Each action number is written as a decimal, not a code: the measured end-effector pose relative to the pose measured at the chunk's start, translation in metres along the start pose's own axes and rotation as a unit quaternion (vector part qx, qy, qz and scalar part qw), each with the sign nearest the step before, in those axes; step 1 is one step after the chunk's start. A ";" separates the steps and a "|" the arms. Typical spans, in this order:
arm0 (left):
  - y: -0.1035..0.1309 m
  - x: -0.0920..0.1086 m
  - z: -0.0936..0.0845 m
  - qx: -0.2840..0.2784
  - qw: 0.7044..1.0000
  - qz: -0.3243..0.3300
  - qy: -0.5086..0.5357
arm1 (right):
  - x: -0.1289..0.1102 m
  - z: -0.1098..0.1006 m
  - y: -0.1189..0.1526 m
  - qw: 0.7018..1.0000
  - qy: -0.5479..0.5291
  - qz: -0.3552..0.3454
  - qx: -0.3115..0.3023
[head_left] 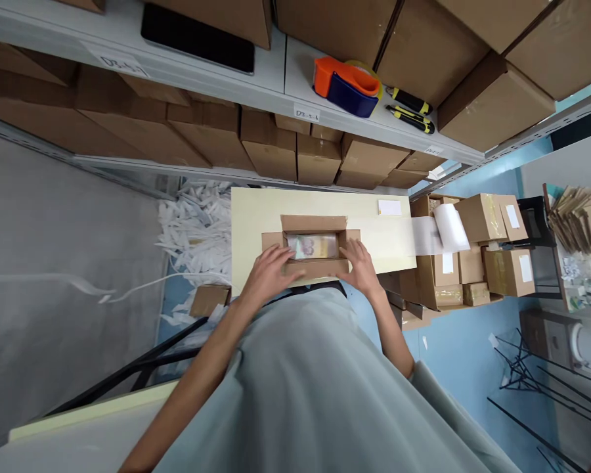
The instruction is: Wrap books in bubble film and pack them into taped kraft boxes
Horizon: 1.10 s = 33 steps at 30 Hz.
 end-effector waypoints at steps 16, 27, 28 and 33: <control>0.013 0.001 0.006 0.057 0.998 0.006 0.031 | 0.017 -0.002 0.007 0.996 -0.029 0.081 0.039; -0.015 -0.002 0.014 0.120 0.992 -0.029 0.031 | 0.008 0.021 -0.022 0.997 -0.006 0.057 0.044; -0.022 -0.008 0.012 0.134 0.990 -0.036 0.029 | 0.013 0.019 -0.029 0.996 -0.001 0.073 0.054; -0.066 -0.032 0.006 0.120 0.989 -0.061 0.055 | 0.038 0.019 -0.064 0.991 -0.071 0.113 0.029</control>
Point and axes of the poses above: each hand's wrist, its own y-axis away from the middle knuckle, its own z-axis out of the palm, x = y × z, the point moved 8 cm from there along -y, towards the middle knuckle, and after that the axes turned 11 degrees about x, right-handed, at the moved point
